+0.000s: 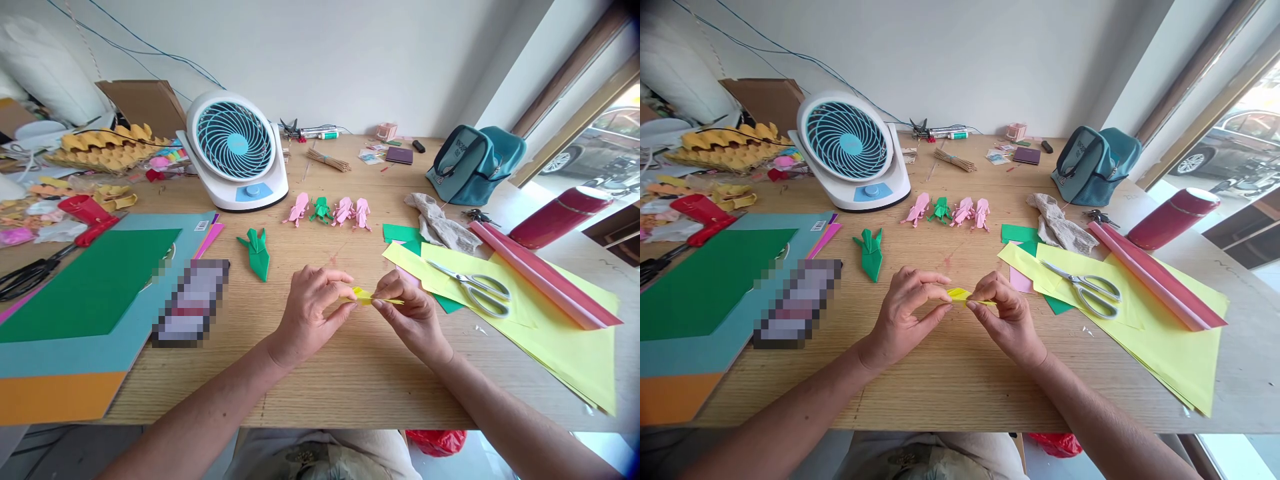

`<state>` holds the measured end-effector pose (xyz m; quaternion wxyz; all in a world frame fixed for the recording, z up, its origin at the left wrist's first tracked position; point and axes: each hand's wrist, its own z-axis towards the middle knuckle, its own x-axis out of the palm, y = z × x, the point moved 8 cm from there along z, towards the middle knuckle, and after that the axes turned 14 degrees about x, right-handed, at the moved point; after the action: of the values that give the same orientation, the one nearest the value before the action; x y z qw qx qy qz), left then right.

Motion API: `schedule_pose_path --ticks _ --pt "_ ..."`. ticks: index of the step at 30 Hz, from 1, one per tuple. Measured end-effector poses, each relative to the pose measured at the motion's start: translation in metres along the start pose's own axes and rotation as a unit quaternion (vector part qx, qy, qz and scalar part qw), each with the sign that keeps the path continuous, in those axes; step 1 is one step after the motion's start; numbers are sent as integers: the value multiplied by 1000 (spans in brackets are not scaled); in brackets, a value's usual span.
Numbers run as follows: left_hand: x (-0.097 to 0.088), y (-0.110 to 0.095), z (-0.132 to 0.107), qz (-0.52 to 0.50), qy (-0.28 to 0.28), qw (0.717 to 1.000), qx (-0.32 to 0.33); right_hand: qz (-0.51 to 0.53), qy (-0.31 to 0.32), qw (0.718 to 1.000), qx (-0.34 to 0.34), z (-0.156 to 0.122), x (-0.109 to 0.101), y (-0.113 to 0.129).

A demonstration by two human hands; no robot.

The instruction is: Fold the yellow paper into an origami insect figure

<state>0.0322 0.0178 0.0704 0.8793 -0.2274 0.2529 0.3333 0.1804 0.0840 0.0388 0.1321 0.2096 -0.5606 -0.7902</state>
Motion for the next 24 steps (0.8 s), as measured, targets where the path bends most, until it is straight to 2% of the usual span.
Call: schedule_pose_path --ticks 4,24 --pt "2 1 -1 24 15 1000 -3 -19 -6 1000 -4 -1 0 -1" --pt "5 4 -2 6 20 1000 -20 -29 -9 1000 7 -1 2 -3"
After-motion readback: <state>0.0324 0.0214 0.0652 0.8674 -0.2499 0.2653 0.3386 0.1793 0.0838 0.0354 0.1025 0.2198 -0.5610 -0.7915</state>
